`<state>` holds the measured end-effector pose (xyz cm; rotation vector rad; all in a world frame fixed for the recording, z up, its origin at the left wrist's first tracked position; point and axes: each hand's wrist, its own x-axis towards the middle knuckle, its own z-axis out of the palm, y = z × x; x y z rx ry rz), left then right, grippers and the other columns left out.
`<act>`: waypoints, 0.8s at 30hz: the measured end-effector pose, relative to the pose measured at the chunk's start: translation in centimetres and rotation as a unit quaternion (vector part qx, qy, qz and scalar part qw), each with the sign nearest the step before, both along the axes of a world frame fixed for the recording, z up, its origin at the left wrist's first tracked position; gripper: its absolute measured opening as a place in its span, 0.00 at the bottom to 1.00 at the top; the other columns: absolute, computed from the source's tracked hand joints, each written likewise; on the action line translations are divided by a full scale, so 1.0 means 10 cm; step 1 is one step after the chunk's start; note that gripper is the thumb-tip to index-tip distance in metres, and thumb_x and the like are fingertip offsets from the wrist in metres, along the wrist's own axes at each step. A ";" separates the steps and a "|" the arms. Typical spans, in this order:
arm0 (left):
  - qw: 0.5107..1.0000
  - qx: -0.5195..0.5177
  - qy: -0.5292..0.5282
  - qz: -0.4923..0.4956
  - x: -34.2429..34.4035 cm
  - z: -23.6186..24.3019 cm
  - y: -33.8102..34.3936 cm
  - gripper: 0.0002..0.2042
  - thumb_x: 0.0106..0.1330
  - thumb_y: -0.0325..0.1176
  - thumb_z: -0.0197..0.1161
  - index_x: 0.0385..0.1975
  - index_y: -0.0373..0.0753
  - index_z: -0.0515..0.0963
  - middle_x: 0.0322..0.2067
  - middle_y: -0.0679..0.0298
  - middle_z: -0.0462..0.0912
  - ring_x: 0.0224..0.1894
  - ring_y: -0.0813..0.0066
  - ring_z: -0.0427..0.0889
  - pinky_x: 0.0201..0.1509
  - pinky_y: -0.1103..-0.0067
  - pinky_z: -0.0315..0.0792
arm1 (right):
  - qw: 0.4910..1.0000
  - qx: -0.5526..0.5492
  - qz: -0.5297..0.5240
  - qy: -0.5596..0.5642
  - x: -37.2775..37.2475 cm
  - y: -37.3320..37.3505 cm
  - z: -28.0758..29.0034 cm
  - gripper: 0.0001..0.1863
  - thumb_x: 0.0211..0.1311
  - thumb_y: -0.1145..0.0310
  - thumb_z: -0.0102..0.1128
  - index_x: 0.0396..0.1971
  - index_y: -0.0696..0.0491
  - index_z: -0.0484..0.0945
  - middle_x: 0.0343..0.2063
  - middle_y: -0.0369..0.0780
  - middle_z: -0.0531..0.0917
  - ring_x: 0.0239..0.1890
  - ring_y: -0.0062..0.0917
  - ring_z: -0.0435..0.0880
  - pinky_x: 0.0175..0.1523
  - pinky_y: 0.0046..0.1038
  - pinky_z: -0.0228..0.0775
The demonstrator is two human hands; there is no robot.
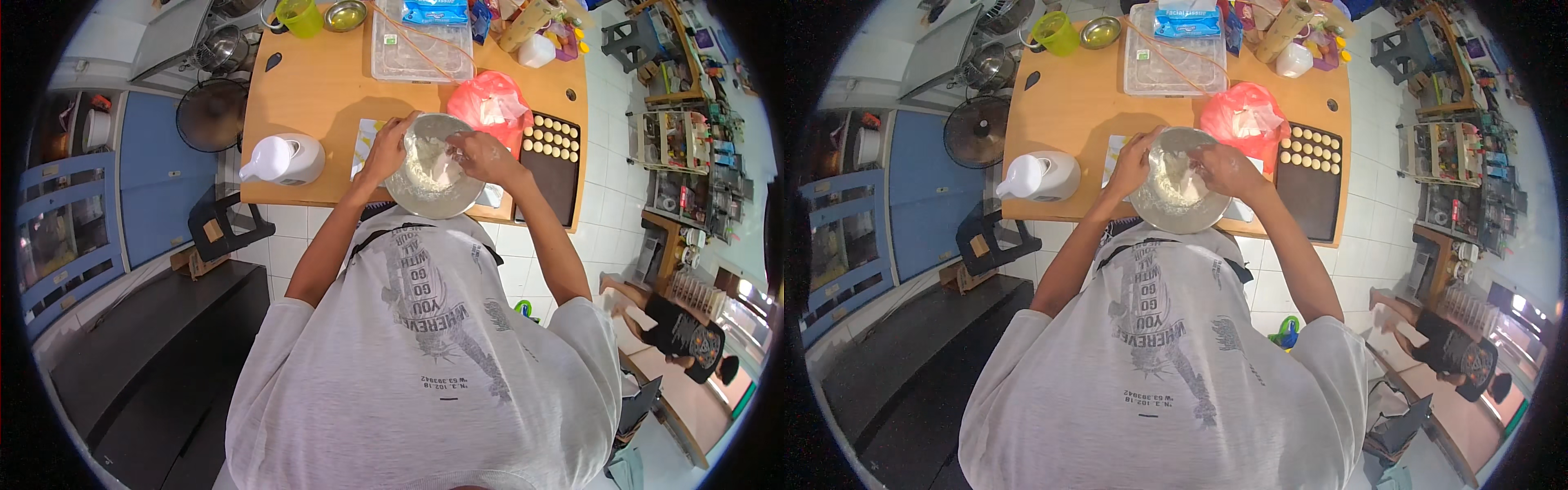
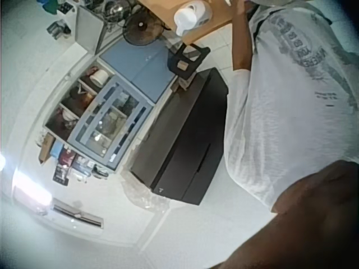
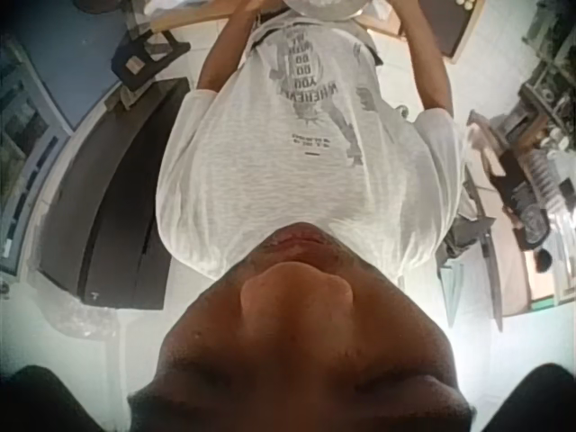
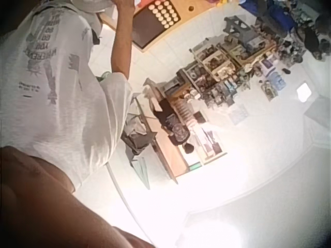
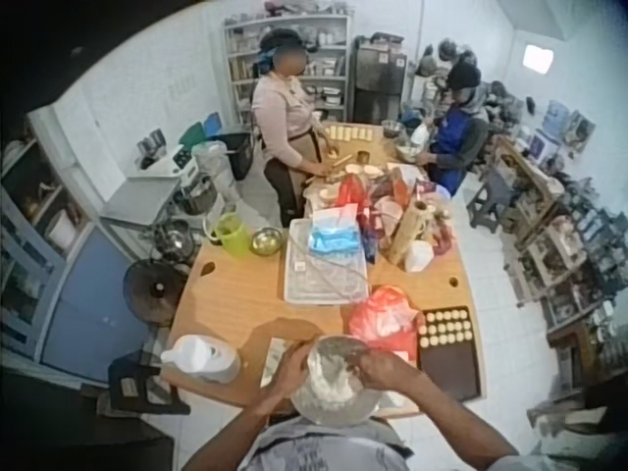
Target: The person prepares dough by hand in a bowl, adding flour from a plastic bag and water from a pitcher, and then mixes the ingredients together.
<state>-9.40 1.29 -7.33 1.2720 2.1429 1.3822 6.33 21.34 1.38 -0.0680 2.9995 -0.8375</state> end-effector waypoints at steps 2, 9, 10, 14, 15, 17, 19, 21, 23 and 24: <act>1.000 0.000 0.011 0.000 -0.01 -0.03 0.00 0.34 0.59 0.10 0.51 0.69 0.40 0.72 0.46 0.46 0.80 0.50 0.45 0.81 0.55 0.61 0.74 | 1.000 -0.008 -0.009 0.008 -0.01 -0.02 0.13 0.17 0.56 0.75 0.62 0.48 0.57 0.81 0.41 0.49 0.87 0.45 0.44 0.86 0.49 0.44 0.80; 1.000 0.007 0.000 -0.003 -0.03 -0.03 -0.01 0.35 0.59 0.10 0.51 0.69 0.39 0.72 0.46 0.46 0.80 0.50 0.46 0.81 0.55 0.62 0.74 | 0.998 0.037 -0.036 -0.019 0.16 -0.27 0.20 0.17 0.53 0.76 0.64 0.45 0.56 0.80 0.38 0.48 0.84 0.41 0.46 0.86 0.47 0.42 0.80; 1.000 0.007 0.000 -0.004 -0.02 -0.02 -0.01 0.35 0.59 0.10 0.51 0.69 0.39 0.72 0.46 0.46 0.80 0.50 0.46 0.81 0.55 0.62 0.74 | 0.998 0.042 -0.021 -0.032 0.23 -0.31 0.04 0.17 0.53 0.76 0.65 0.45 0.56 0.80 0.38 0.48 0.84 0.42 0.46 0.86 0.47 0.42 0.80; 1.000 -0.005 -0.009 -0.006 -0.01 0.04 0.01 0.35 0.59 0.10 0.50 0.69 0.40 0.72 0.47 0.46 0.81 0.51 0.46 0.81 0.55 0.62 0.75 | 0.995 0.035 0.011 -0.092 0.50 -0.47 -0.41 0.14 0.52 0.74 0.64 0.41 0.57 0.81 0.39 0.48 0.84 0.45 0.44 0.86 0.50 0.43 0.80; 1.000 -0.014 -0.012 -0.006 -0.01 0.06 0.01 0.35 0.59 0.10 0.50 0.69 0.40 0.72 0.47 0.46 0.81 0.51 0.46 0.81 0.55 0.62 0.75 | 0.995 0.028 0.009 -0.093 0.54 -0.47 -0.48 0.14 0.52 0.73 0.64 0.41 0.57 0.81 0.39 0.49 0.84 0.45 0.45 0.86 0.51 0.43 0.80; 0.999 -0.032 -0.019 -0.004 0.00 0.06 0.00 0.35 0.58 0.10 0.50 0.69 0.40 0.72 0.47 0.46 0.81 0.52 0.45 0.81 0.56 0.62 0.75 | 0.996 0.024 -0.005 -0.088 0.54 -0.47 -0.50 0.13 0.53 0.72 0.63 0.41 0.58 0.81 0.40 0.49 0.84 0.44 0.45 0.86 0.50 0.43 0.81; 0.999 -0.029 -0.017 -0.001 0.00 0.07 -0.01 0.35 0.58 0.10 0.50 0.69 0.41 0.73 0.47 0.45 0.81 0.51 0.45 0.81 0.55 0.62 0.75 | 0.996 0.031 -0.033 -0.075 0.43 -0.41 -0.50 0.12 0.55 0.72 0.62 0.40 0.59 0.81 0.41 0.50 0.84 0.42 0.46 0.87 0.48 0.42 0.82; 1.000 -0.025 -0.015 0.002 0.00 0.07 -0.02 0.35 0.58 0.09 0.50 0.69 0.41 0.73 0.47 0.45 0.81 0.51 0.45 0.81 0.55 0.62 0.75 | 0.991 0.038 -0.085 -0.092 0.33 -0.39 -0.47 0.16 0.55 0.73 0.63 0.45 0.59 0.81 0.45 0.53 0.84 0.42 0.47 0.87 0.47 0.44 0.82; 1.000 -0.022 -0.012 0.002 0.00 0.08 -0.01 0.35 0.58 0.09 0.50 0.68 0.42 0.73 0.46 0.45 0.81 0.51 0.45 0.81 0.55 0.62 0.75 | 0.988 0.054 -0.119 -0.081 0.25 -0.35 -0.54 0.18 0.56 0.73 0.64 0.48 0.59 0.80 0.48 0.55 0.84 0.41 0.48 0.88 0.45 0.44 0.83; 1.000 -0.019 -0.012 0.001 0.00 0.08 0.00 0.35 0.58 0.09 0.50 0.68 0.42 0.73 0.46 0.45 0.81 0.51 0.45 0.81 0.55 0.62 0.75 | 0.988 0.067 -0.126 -0.062 0.23 -0.35 -0.65 0.18 0.56 0.72 0.63 0.47 0.59 0.80 0.48 0.55 0.83 0.40 0.48 0.88 0.44 0.44 0.83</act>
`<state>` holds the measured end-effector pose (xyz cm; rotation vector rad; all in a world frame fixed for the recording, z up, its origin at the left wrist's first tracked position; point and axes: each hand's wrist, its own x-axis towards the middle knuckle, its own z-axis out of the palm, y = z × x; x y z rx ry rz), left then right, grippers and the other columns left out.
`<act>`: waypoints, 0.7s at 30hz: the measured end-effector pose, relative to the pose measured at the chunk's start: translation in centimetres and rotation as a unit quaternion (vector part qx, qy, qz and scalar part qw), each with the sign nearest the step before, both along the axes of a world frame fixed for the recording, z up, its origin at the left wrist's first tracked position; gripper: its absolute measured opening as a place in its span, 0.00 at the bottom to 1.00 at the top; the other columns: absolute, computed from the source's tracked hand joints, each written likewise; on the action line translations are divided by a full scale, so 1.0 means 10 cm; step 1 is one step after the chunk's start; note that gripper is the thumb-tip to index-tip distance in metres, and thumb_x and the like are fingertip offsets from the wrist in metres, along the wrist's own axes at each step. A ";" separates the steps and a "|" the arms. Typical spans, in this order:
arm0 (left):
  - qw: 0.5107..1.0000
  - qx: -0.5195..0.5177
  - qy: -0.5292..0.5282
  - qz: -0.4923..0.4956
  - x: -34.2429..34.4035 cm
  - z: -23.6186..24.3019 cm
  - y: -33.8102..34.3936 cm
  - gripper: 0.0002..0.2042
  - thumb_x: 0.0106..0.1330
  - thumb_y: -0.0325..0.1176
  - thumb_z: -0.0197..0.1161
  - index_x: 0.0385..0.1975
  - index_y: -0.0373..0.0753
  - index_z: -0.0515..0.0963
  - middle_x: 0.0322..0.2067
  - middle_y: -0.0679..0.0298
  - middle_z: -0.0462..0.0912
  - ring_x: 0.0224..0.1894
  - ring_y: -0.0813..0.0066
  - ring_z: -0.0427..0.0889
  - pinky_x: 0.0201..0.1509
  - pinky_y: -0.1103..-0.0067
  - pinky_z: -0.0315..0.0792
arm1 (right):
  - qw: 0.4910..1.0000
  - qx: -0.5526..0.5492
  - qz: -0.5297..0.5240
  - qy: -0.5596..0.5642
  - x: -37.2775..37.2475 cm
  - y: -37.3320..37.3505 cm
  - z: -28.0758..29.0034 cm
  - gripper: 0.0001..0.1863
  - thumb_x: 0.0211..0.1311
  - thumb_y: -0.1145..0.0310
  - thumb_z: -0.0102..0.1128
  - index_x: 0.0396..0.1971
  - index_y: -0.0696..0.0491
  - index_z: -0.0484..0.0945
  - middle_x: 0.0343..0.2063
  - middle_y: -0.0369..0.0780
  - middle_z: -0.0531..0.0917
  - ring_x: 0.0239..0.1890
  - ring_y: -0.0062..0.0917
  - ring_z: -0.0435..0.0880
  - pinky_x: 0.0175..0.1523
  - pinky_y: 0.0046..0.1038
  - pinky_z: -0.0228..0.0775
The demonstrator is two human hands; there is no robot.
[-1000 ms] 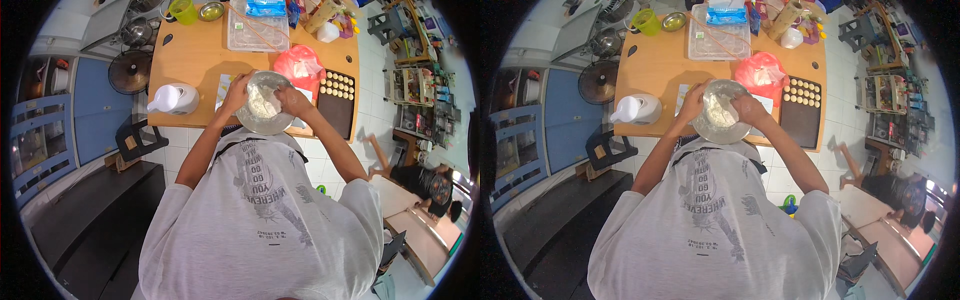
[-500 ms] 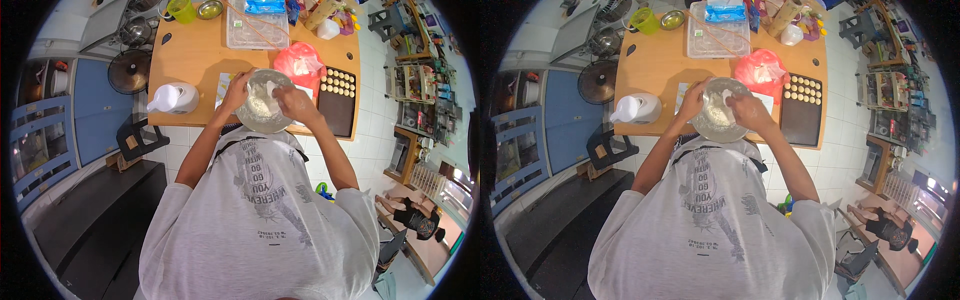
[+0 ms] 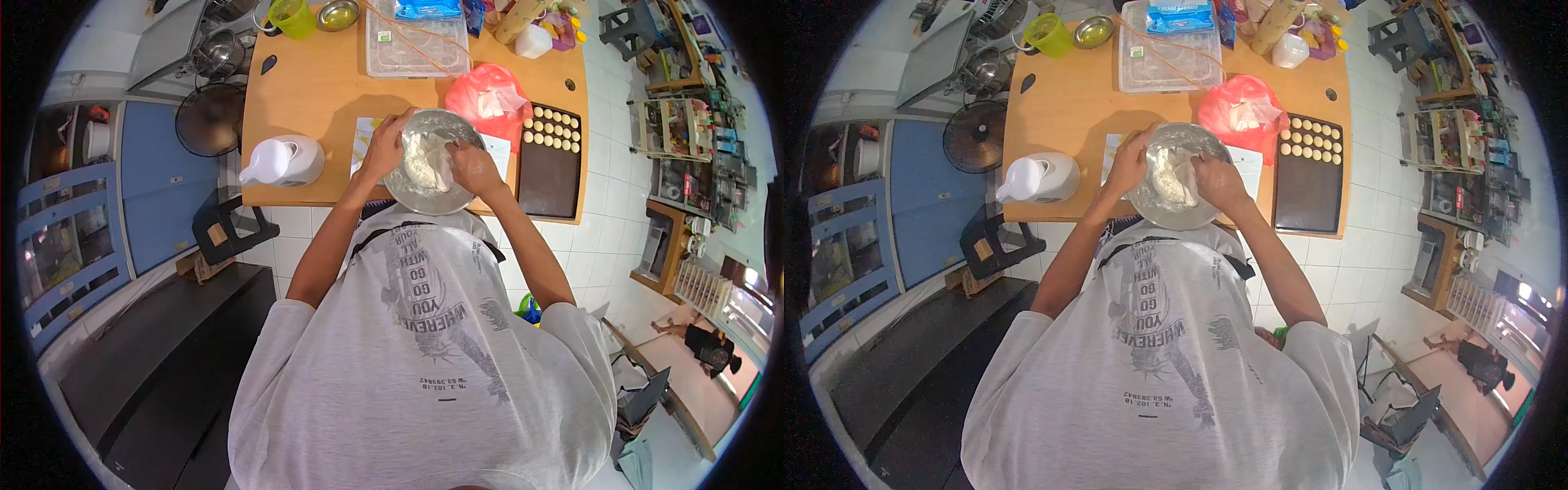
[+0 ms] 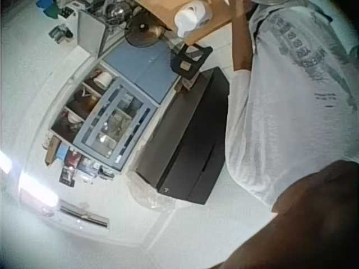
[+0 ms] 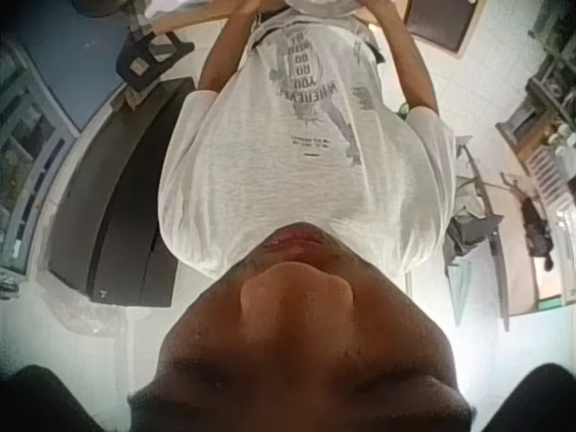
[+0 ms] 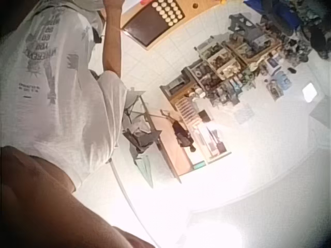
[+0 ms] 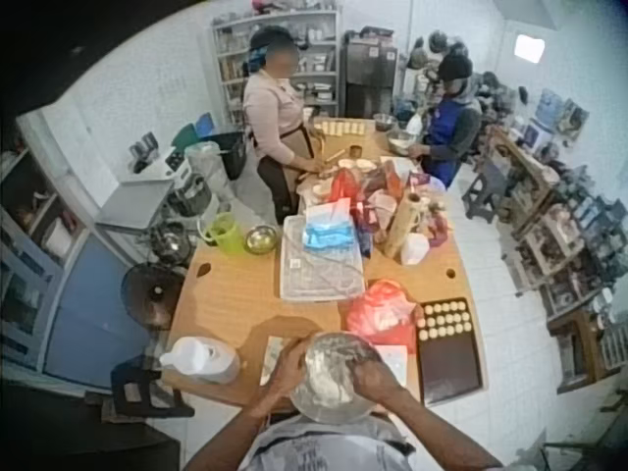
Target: The person prepares dough by hand in a bowl, adding flour from a plastic bag and water from a pitcher, and then mixes the ingredients together.
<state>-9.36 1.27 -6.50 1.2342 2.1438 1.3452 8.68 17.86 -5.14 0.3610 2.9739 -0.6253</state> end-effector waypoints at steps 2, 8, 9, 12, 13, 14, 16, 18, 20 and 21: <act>1.000 0.006 -0.001 -0.002 0.00 0.03 0.01 0.36 0.57 0.09 0.50 0.69 0.42 0.73 0.47 0.45 0.81 0.51 0.45 0.81 0.55 0.63 0.75 | 1.000 0.025 -0.005 -0.001 -0.06 -0.02 -0.06 0.18 0.56 0.71 0.63 0.47 0.58 0.80 0.49 0.55 0.83 0.38 0.48 0.88 0.43 0.44 0.83; 1.000 0.003 0.002 0.002 0.00 0.01 0.00 0.36 0.57 0.10 0.51 0.69 0.42 0.73 0.46 0.45 0.81 0.50 0.46 0.81 0.55 0.62 0.75 | 0.999 0.041 -0.016 0.018 -0.13 -0.06 -0.15 0.18 0.56 0.70 0.64 0.47 0.57 0.78 0.51 0.55 0.83 0.39 0.49 0.88 0.43 0.45 0.83; 1.000 0.005 0.000 0.004 0.00 0.00 0.00 0.35 0.57 0.10 0.51 0.68 0.42 0.73 0.45 0.45 0.81 0.50 0.45 0.81 0.55 0.62 0.75 | 0.999 0.029 -0.014 0.036 -0.11 -0.05 -0.14 0.18 0.56 0.70 0.64 0.47 0.58 0.78 0.50 0.56 0.83 0.39 0.50 0.88 0.43 0.45 0.83; 1.000 0.003 -0.009 0.010 0.01 -0.01 -0.02 0.35 0.58 0.10 0.51 0.68 0.42 0.74 0.45 0.45 0.81 0.50 0.45 0.81 0.55 0.62 0.75 | 0.999 -0.024 -0.028 0.024 -0.13 -0.04 0.13 0.19 0.55 0.71 0.64 0.48 0.58 0.77 0.48 0.57 0.83 0.40 0.51 0.88 0.43 0.46 0.83; 1.000 -0.001 -0.012 0.008 0.01 -0.01 -0.02 0.35 0.58 0.10 0.51 0.68 0.42 0.73 0.45 0.45 0.81 0.50 0.45 0.81 0.55 0.62 0.75 | 0.998 -0.044 -0.039 0.009 -0.11 -0.04 0.23 0.20 0.54 0.71 0.64 0.48 0.58 0.76 0.47 0.57 0.83 0.40 0.51 0.88 0.43 0.46 0.83; 1.000 -0.005 -0.014 0.006 0.02 0.00 -0.02 0.35 0.58 0.10 0.51 0.68 0.42 0.73 0.45 0.45 0.81 0.50 0.45 0.81 0.55 0.61 0.75 | 0.998 -0.034 -0.060 0.003 -0.09 -0.03 0.24 0.20 0.54 0.72 0.64 0.48 0.59 0.76 0.46 0.58 0.83 0.40 0.52 0.88 0.43 0.46 0.83; 1.000 -0.006 -0.013 0.004 0.01 0.01 -0.01 0.35 0.58 0.10 0.51 0.69 0.42 0.73 0.45 0.45 0.81 0.50 0.45 0.81 0.55 0.61 0.75 | 0.995 -0.015 -0.102 -0.009 -0.03 0.00 0.27 0.21 0.54 0.73 0.64 0.48 0.60 0.75 0.44 0.58 0.83 0.39 0.53 0.87 0.43 0.47 0.82; 1.000 -0.004 -0.014 0.003 0.02 0.02 0.00 0.35 0.59 0.10 0.51 0.69 0.42 0.73 0.45 0.45 0.81 0.50 0.45 0.81 0.55 0.61 0.74 | 0.991 0.013 -0.127 -0.035 0.03 -0.01 0.31 0.20 0.54 0.73 0.64 0.48 0.61 0.75 0.43 0.59 0.83 0.37 0.54 0.87 0.42 0.47 0.82; 1.000 0.000 -0.014 0.004 0.01 0.01 -0.01 0.34 0.60 0.10 0.50 0.69 0.42 0.73 0.45 0.46 0.80 0.50 0.45 0.81 0.55 0.61 0.74 | 0.990 0.019 -0.133 -0.047 0.06 -0.04 0.38 0.20 0.55 0.74 0.64 0.48 0.62 0.75 0.45 0.59 0.82 0.39 0.54 0.87 0.44 0.47 0.82; 1.000 -0.003 -0.013 0.004 0.01 0.01 -0.01 0.34 0.60 0.10 0.50 0.69 0.42 0.73 0.45 0.46 0.80 0.50 0.45 0.81 0.55 0.61 0.74 | 0.991 0.011 -0.126 -0.047 0.08 -0.07 0.41 0.21 0.55 0.73 0.65 0.49 0.62 0.75 0.46 0.59 0.82 0.41 0.54 0.87 0.45 0.47 0.82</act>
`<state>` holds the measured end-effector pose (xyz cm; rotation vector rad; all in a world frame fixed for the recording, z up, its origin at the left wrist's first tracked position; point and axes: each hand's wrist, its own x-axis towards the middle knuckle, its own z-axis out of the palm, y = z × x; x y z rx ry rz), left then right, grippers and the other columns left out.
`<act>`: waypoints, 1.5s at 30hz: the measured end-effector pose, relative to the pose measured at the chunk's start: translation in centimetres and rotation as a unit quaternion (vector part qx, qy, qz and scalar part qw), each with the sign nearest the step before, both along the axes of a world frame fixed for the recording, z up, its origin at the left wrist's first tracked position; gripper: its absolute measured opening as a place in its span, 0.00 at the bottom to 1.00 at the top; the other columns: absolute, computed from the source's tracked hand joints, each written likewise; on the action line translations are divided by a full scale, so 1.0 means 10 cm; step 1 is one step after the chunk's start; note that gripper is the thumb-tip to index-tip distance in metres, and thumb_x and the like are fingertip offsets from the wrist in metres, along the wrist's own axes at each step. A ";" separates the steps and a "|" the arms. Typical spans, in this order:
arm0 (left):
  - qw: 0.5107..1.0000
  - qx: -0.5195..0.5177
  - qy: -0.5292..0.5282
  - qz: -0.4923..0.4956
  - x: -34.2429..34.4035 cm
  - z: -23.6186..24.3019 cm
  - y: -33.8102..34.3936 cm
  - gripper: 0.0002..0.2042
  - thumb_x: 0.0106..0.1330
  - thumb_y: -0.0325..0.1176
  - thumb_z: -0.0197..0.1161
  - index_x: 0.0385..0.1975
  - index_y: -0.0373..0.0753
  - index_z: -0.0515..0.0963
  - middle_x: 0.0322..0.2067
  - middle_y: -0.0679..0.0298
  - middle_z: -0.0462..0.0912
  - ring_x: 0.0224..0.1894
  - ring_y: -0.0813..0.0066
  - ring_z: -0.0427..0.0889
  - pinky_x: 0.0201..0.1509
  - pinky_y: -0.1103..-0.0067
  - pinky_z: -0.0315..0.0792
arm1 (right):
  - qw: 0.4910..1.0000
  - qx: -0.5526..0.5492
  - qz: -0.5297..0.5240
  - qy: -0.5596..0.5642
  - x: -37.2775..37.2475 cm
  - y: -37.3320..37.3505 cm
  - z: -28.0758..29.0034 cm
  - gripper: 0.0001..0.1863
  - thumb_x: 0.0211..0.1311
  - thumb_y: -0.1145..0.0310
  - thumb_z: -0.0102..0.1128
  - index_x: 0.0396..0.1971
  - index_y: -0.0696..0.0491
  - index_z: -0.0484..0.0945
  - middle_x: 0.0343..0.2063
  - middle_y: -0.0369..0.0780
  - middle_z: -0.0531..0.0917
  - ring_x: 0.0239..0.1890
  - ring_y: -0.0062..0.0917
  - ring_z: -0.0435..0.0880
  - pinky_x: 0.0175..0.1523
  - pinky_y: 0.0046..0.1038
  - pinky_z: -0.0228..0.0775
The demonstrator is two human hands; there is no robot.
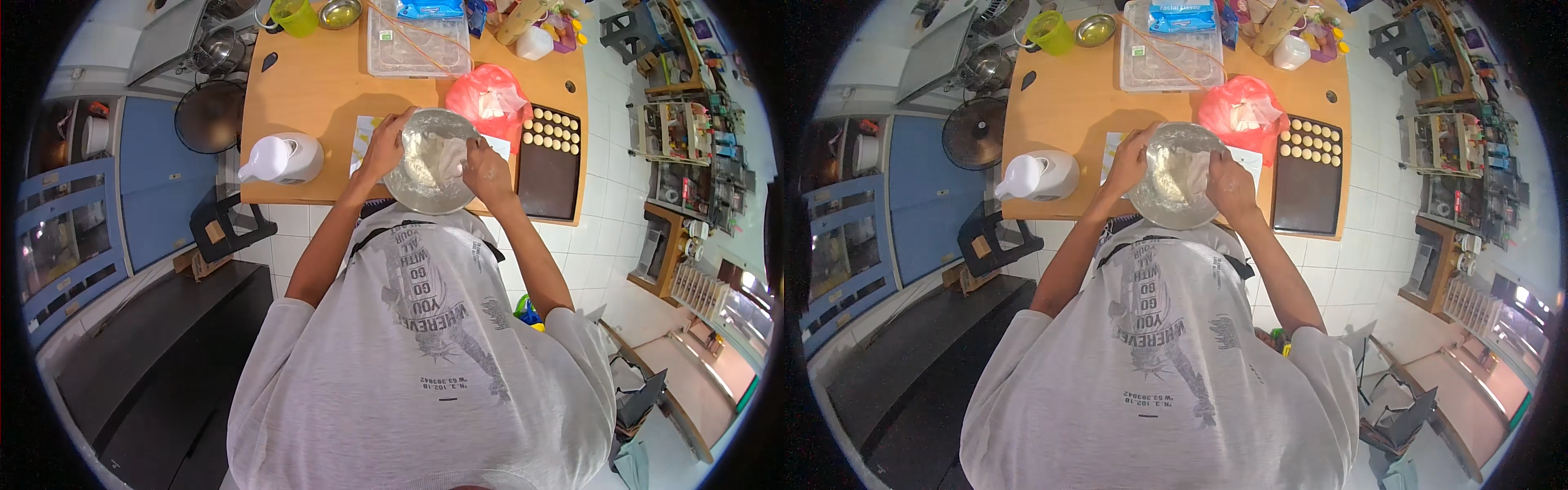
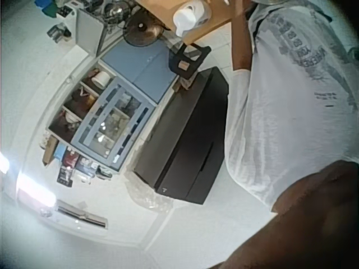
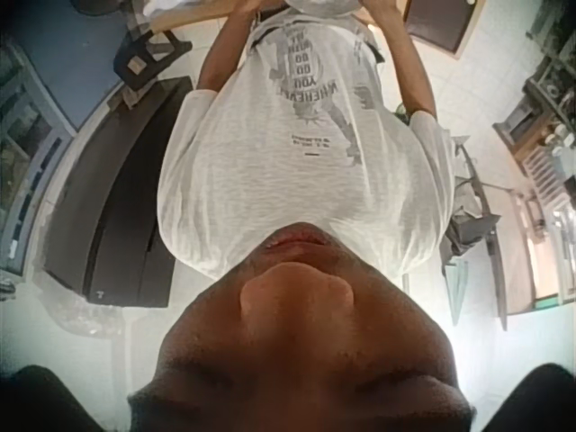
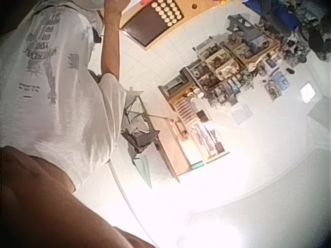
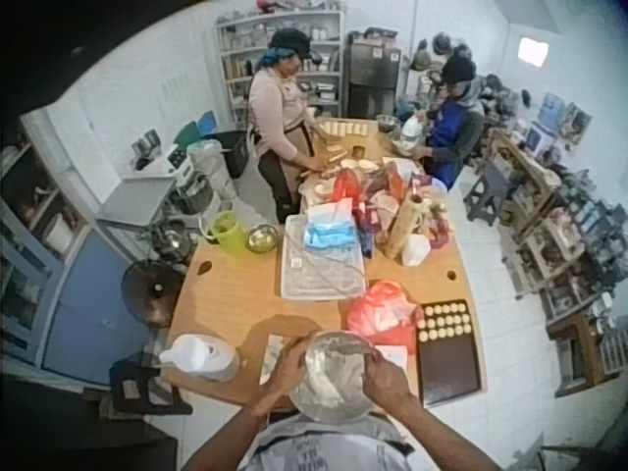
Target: The person prepares dough by hand in a bowl, adding flour from a plastic bag and water from a pitcher, and then mixes the ingredients together.
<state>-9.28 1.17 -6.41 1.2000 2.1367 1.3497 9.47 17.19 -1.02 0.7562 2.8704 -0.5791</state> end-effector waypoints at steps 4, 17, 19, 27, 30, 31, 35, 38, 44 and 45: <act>1.000 -0.004 0.007 -0.001 -0.01 -0.03 0.00 0.34 0.60 0.10 0.50 0.68 0.41 0.73 0.46 0.46 0.80 0.51 0.45 0.81 0.55 0.61 0.75 | 0.987 0.044 0.133 0.083 0.08 -0.02 -0.08 0.24 0.57 0.70 0.65 0.54 0.63 0.77 0.53 0.57 0.81 0.56 0.50 0.83 0.56 0.45 0.79; 1.000 0.004 0.016 -0.003 0.02 0.00 0.01 0.35 0.58 0.10 0.51 0.68 0.42 0.73 0.45 0.46 0.81 0.50 0.45 0.81 0.55 0.61 0.75 | 0.982 0.040 0.177 -0.044 0.20 -0.40 -0.35 0.23 0.61 0.61 0.64 0.53 0.57 0.81 0.57 0.50 0.80 0.60 0.40 0.81 0.62 0.48 0.73; 1.000 0.004 0.016 -0.002 0.03 -0.01 0.00 0.35 0.57 0.10 0.51 0.68 0.42 0.73 0.45 0.46 0.81 0.50 0.45 0.81 0.56 0.61 0.75 | 0.977 0.006 0.191 -0.090 0.20 -0.39 -0.23 0.23 0.59 0.60 0.66 0.52 0.56 0.81 0.56 0.49 0.81 0.59 0.41 0.82 0.60 0.49 0.74; 1.000 -0.011 0.003 0.000 0.05 -0.04 -0.02 0.35 0.59 0.10 0.51 0.69 0.42 0.73 0.46 0.46 0.80 0.50 0.45 0.81 0.55 0.61 0.74 | 0.987 -0.014 0.146 0.059 0.19 -0.21 -0.35 0.23 0.52 0.69 0.68 0.52 0.54 0.79 0.56 0.48 0.81 0.60 0.42 0.80 0.63 0.47 0.73; 1.000 0.001 0.011 0.007 0.06 -0.07 -0.03 0.35 0.58 0.10 0.52 0.69 0.42 0.72 0.46 0.46 0.80 0.50 0.45 0.81 0.55 0.61 0.74 | 0.986 0.041 0.149 0.060 0.17 -0.27 -0.42 0.24 0.52 0.69 0.68 0.51 0.55 0.79 0.55 0.48 0.81 0.61 0.43 0.79 0.62 0.48 0.72; 1.000 -0.002 0.014 0.006 0.06 -0.07 -0.02 0.36 0.58 0.09 0.52 0.69 0.42 0.72 0.46 0.47 0.80 0.50 0.45 0.81 0.55 0.61 0.75 | 0.985 0.055 0.153 0.049 0.17 -0.29 -0.45 0.24 0.52 0.68 0.67 0.51 0.55 0.79 0.55 0.48 0.81 0.62 0.43 0.78 0.62 0.49 0.71; 1.000 -0.028 0.014 0.002 0.05 -0.03 -0.01 0.36 0.58 0.09 0.51 0.70 0.42 0.72 0.46 0.47 0.80 0.50 0.46 0.81 0.55 0.62 0.75 | 0.985 0.063 0.156 0.025 0.12 -0.30 -0.57 0.21 0.54 0.67 0.66 0.49 0.55 0.80 0.50 0.47 0.83 0.56 0.41 0.82 0.56 0.49 0.72; 1.000 -0.009 0.002 0.007 0.07 -0.02 -0.02 0.36 0.57 0.09 0.51 0.70 0.42 0.72 0.46 0.46 0.80 0.50 0.46 0.81 0.55 0.61 0.74 | 0.987 0.033 0.154 0.033 0.10 -0.25 -0.55 0.22 0.55 0.67 0.66 0.51 0.56 0.79 0.47 0.49 0.84 0.51 0.42 0.85 0.54 0.47 0.73; 0.999 0.007 0.031 0.014 0.07 -0.08 -0.04 0.36 0.58 0.09 0.51 0.70 0.41 0.72 0.45 0.46 0.79 0.50 0.45 0.80 0.55 0.62 0.74 | 0.994 -0.032 0.098 0.046 0.02 -0.11 -0.22 0.25 0.54 0.70 0.67 0.54 0.58 0.78 0.46 0.51 0.85 0.48 0.47 0.86 0.53 0.46 0.77; 1.000 0.003 0.025 0.011 0.07 -0.09 -0.04 0.35 0.58 0.09 0.51 0.69 0.41 0.72 0.45 0.46 0.79 0.50 0.45 0.80 0.55 0.61 0.74 | 0.991 -0.027 0.116 0.064 0.08 -0.09 -0.27 0.23 0.53 0.70 0.66 0.52 0.57 0.78 0.43 0.51 0.85 0.46 0.47 0.87 0.51 0.46 0.79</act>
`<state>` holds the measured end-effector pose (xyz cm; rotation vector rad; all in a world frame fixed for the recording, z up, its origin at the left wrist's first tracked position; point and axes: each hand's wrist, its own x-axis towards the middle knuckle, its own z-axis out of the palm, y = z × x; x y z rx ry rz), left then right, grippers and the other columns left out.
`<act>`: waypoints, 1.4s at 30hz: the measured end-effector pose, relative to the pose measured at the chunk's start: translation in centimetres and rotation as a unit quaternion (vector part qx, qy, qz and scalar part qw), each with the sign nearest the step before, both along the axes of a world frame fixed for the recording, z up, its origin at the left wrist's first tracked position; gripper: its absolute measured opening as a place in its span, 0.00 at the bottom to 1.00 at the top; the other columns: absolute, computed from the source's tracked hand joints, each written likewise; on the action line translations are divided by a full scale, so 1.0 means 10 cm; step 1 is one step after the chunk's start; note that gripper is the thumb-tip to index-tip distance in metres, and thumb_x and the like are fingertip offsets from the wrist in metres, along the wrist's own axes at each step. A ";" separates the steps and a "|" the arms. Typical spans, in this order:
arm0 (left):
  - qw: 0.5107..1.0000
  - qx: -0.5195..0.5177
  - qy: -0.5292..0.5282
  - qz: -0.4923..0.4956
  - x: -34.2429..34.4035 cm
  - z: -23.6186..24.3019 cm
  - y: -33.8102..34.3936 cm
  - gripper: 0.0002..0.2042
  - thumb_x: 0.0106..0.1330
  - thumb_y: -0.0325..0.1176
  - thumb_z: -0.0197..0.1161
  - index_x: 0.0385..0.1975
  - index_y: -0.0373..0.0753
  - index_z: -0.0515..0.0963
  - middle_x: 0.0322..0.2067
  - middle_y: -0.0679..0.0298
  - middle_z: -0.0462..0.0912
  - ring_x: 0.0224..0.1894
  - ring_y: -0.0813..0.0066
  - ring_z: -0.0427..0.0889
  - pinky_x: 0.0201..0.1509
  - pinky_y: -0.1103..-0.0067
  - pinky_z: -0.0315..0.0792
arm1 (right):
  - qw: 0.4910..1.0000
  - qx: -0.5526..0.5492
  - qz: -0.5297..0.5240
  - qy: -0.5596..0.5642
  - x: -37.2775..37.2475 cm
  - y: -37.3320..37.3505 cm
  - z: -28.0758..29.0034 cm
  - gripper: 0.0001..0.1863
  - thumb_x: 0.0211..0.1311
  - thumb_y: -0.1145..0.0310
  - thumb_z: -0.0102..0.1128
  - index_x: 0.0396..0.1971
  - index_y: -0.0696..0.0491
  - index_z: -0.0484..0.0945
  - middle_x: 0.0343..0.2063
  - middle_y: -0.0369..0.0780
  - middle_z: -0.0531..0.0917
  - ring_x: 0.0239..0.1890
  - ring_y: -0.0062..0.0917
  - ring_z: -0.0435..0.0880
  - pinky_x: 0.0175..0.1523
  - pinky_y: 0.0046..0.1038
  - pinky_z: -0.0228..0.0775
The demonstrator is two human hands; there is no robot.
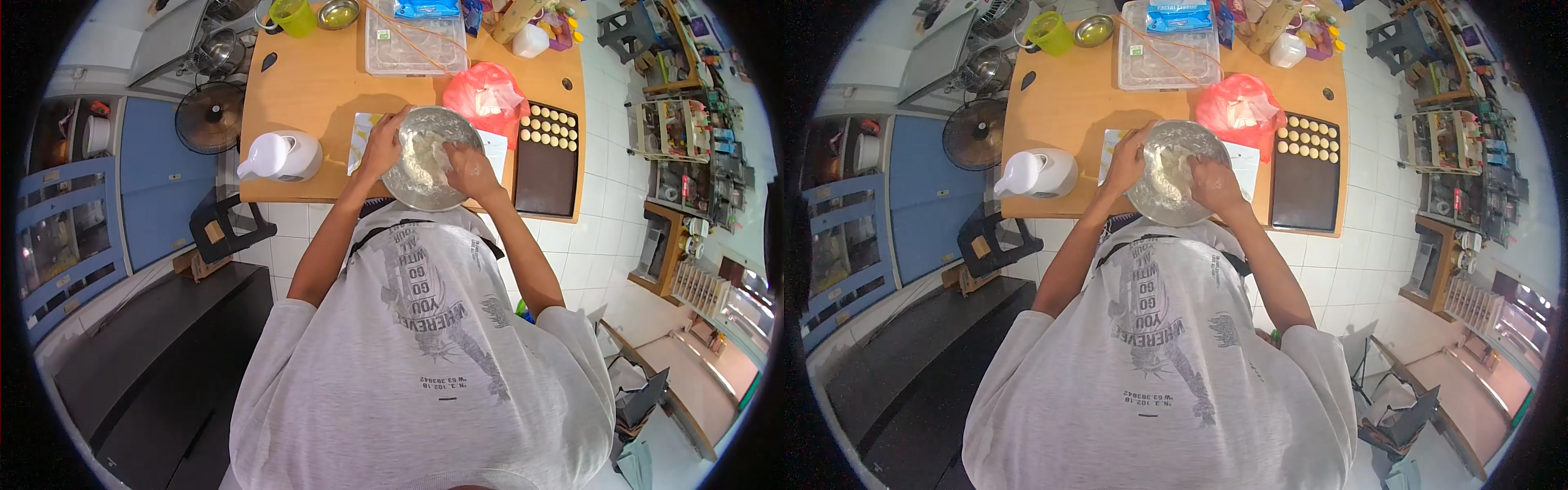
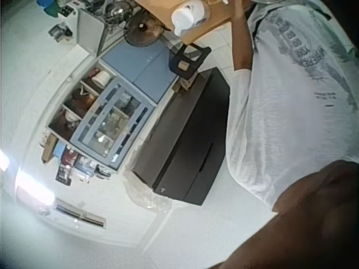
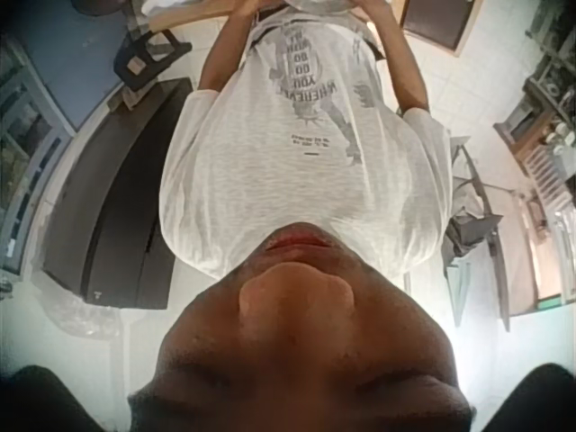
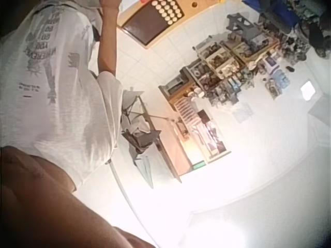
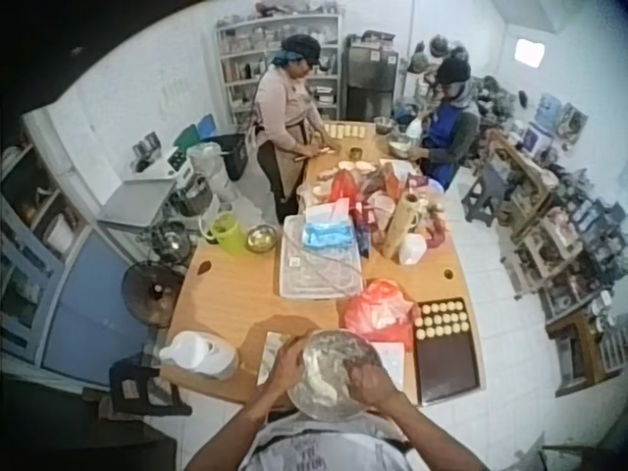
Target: The person prepares dough by hand in a bowl, adding flour from a plastic bag and water from a pitcher, and then mixes the ingredients together.
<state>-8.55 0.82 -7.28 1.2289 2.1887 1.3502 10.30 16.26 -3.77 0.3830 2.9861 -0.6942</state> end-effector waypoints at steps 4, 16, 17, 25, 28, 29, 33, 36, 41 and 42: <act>1.000 -0.002 -0.006 -0.001 0.00 0.00 0.00 0.35 0.59 0.10 0.50 0.69 0.40 0.72 0.45 0.46 0.80 0.50 0.44 0.80 0.55 0.61 0.74 | 0.995 -0.058 0.007 -0.078 0.03 0.03 0.18 0.28 0.54 0.70 0.68 0.57 0.59 0.76 0.50 0.53 0.83 0.49 0.51 0.84 0.55 0.47 0.77; 1.000 0.002 -0.006 0.006 0.00 0.05 0.01 0.34 0.58 0.09 0.51 0.67 0.39 0.74 0.45 0.45 0.80 0.50 0.45 0.81 0.54 0.62 0.75 | 0.989 -0.119 0.038 -0.077 0.08 -0.34 -0.03 0.31 0.53 0.72 0.68 0.59 0.60 0.73 0.59 0.64 0.74 0.58 0.58 0.78 0.63 0.49 0.73; 1.000 0.010 -0.002 0.004 0.00 0.04 0.00 0.34 0.58 0.09 0.51 0.67 0.39 0.73 0.45 0.45 0.80 0.50 0.45 0.81 0.54 0.62 0.75 | 0.990 -0.115 0.032 -0.076 0.07 -0.35 -0.01 0.31 0.52 0.73 0.67 0.59 0.60 0.72 0.59 0.64 0.74 0.58 0.58 0.78 0.63 0.49 0.73; 1.000 -0.009 -0.004 0.004 0.02 0.07 0.01 0.34 0.58 0.09 0.51 0.68 0.40 0.73 0.45 0.45 0.80 0.50 0.44 0.81 0.54 0.61 0.74 | 0.994 -0.091 -0.051 -0.040 0.01 -0.32 -0.24 0.32 0.51 0.75 0.65 0.59 0.66 0.70 0.49 0.62 0.81 0.53 0.57 0.82 0.58 0.48 0.77; 1.000 -0.014 -0.005 0.001 0.02 0.07 0.01 0.34 0.58 0.09 0.51 0.68 0.40 0.73 0.45 0.45 0.80 0.49 0.43 0.80 0.54 0.60 0.74 | 0.991 -0.095 -0.068 -0.058 -0.04 -0.34 -0.24 0.33 0.51 0.74 0.64 0.60 0.67 0.69 0.43 0.60 0.83 0.49 0.56 0.83 0.57 0.48 0.77; 1.000 -0.016 -0.008 0.001 0.02 0.08 0.02 0.34 0.59 0.09 0.51 0.68 0.40 0.73 0.44 0.45 0.80 0.49 0.43 0.80 0.54 0.60 0.74 | 0.991 -0.100 -0.071 -0.057 -0.05 -0.32 -0.22 0.33 0.52 0.73 0.64 0.60 0.67 0.69 0.43 0.60 0.83 0.48 0.56 0.83 0.56 0.48 0.77; 1.000 0.019 0.010 0.005 0.01 0.00 0.00 0.33 0.59 0.10 0.51 0.68 0.39 0.73 0.45 0.45 0.80 0.50 0.44 0.81 0.54 0.60 0.74 | 0.990 -0.122 -0.073 -0.019 -0.04 -0.11 -0.10 0.28 0.53 0.74 0.63 0.55 0.66 0.69 0.39 0.61 0.83 0.45 0.57 0.84 0.52 0.51 0.77; 0.999 0.027 0.017 0.006 0.01 -0.04 -0.01 0.32 0.59 0.10 0.51 0.67 0.38 0.73 0.46 0.45 0.80 0.50 0.44 0.81 0.55 0.61 0.74 | 0.983 -0.159 -0.089 0.005 -0.04 0.09 0.18 0.33 0.54 0.76 0.64 0.62 0.65 0.66 0.40 0.59 0.84 0.45 0.55 0.84 0.52 0.48 0.76; 1.000 0.012 -0.002 0.006 0.01 -0.02 0.00 0.32 0.60 0.10 0.51 0.67 0.37 0.73 0.46 0.45 0.80 0.50 0.45 0.81 0.55 0.61 0.75 | 0.984 -0.143 -0.065 0.089 0.00 0.17 0.47 0.33 0.53 0.81 0.63 0.62 0.63 0.67 0.40 0.56 0.83 0.47 0.53 0.84 0.52 0.48 0.75; 1.000 0.015 0.001 0.006 0.01 -0.03 0.00 0.32 0.60 0.10 0.51 0.67 0.37 0.73 0.46 0.45 0.80 0.50 0.45 0.81 0.55 0.62 0.75 | 0.987 -0.112 -0.052 0.104 0.01 0.14 0.48 0.33 0.52 0.80 0.64 0.62 0.63 0.67 0.41 0.56 0.83 0.48 0.52 0.84 0.53 0.48 0.75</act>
